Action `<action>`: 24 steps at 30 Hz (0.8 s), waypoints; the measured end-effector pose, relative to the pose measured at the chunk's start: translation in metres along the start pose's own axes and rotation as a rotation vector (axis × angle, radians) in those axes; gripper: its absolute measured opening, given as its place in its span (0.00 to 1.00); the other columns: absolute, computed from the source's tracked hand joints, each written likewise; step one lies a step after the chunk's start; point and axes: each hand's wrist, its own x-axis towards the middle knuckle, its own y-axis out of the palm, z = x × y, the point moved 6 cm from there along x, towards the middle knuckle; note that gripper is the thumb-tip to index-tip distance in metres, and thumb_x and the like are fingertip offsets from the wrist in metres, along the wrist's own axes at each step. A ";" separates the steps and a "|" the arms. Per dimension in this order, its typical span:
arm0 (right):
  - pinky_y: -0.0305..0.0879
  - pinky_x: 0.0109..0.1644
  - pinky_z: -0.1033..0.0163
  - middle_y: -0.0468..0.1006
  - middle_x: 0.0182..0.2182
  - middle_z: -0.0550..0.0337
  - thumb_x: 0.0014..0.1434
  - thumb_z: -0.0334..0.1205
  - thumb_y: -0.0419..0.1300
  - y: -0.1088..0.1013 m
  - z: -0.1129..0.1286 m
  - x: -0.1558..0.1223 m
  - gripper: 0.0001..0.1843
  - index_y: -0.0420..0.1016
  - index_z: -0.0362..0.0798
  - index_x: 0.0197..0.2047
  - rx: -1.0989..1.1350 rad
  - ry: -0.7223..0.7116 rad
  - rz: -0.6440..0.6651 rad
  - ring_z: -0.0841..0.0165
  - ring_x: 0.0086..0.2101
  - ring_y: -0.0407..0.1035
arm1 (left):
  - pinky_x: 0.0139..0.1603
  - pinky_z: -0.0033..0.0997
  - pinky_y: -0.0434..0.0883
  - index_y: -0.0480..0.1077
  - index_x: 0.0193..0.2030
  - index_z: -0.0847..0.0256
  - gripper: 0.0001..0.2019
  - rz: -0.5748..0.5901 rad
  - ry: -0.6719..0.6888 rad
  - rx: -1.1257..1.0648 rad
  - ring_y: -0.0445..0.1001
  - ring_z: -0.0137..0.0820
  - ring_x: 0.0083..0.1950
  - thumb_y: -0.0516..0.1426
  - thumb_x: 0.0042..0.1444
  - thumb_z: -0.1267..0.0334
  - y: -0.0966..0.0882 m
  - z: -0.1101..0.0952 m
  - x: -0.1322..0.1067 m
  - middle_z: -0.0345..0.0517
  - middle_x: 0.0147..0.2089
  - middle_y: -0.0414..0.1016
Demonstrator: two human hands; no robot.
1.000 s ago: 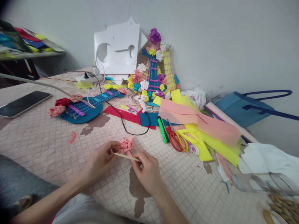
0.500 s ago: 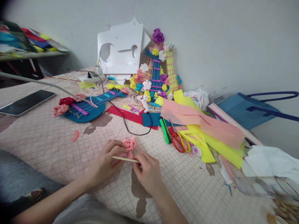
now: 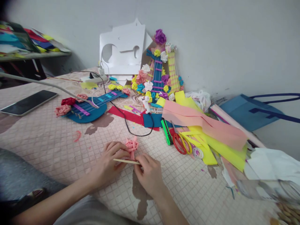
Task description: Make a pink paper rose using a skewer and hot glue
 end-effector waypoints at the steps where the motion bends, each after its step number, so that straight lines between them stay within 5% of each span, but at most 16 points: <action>1: 0.58 0.32 0.67 0.70 0.26 0.63 0.61 0.30 0.53 0.000 0.000 0.000 0.06 0.68 0.48 0.33 -0.006 0.000 0.002 0.71 0.28 0.65 | 0.47 0.41 0.60 0.69 0.37 0.59 0.05 0.002 -0.002 -0.007 0.65 0.36 0.46 0.55 0.60 0.72 0.000 0.000 0.000 0.43 0.42 0.72; 12: 0.59 0.32 0.66 0.72 0.26 0.62 0.63 0.40 0.56 0.002 0.003 0.002 0.06 0.70 0.49 0.35 -0.073 -0.015 0.023 0.70 0.28 0.68 | 0.42 0.32 0.70 0.68 0.36 0.60 0.06 0.048 -0.089 -0.170 0.69 0.30 0.43 0.52 0.63 0.70 0.005 0.003 -0.003 0.45 0.42 0.67; 24: 0.59 0.31 0.66 0.72 0.27 0.62 0.60 0.31 0.54 0.000 0.004 0.002 0.06 0.70 0.49 0.34 -0.065 -0.016 -0.011 0.70 0.28 0.68 | 0.44 0.32 0.71 0.68 0.37 0.60 0.07 0.066 -0.085 -0.184 0.69 0.30 0.44 0.51 0.63 0.73 0.009 0.006 -0.003 0.44 0.43 0.67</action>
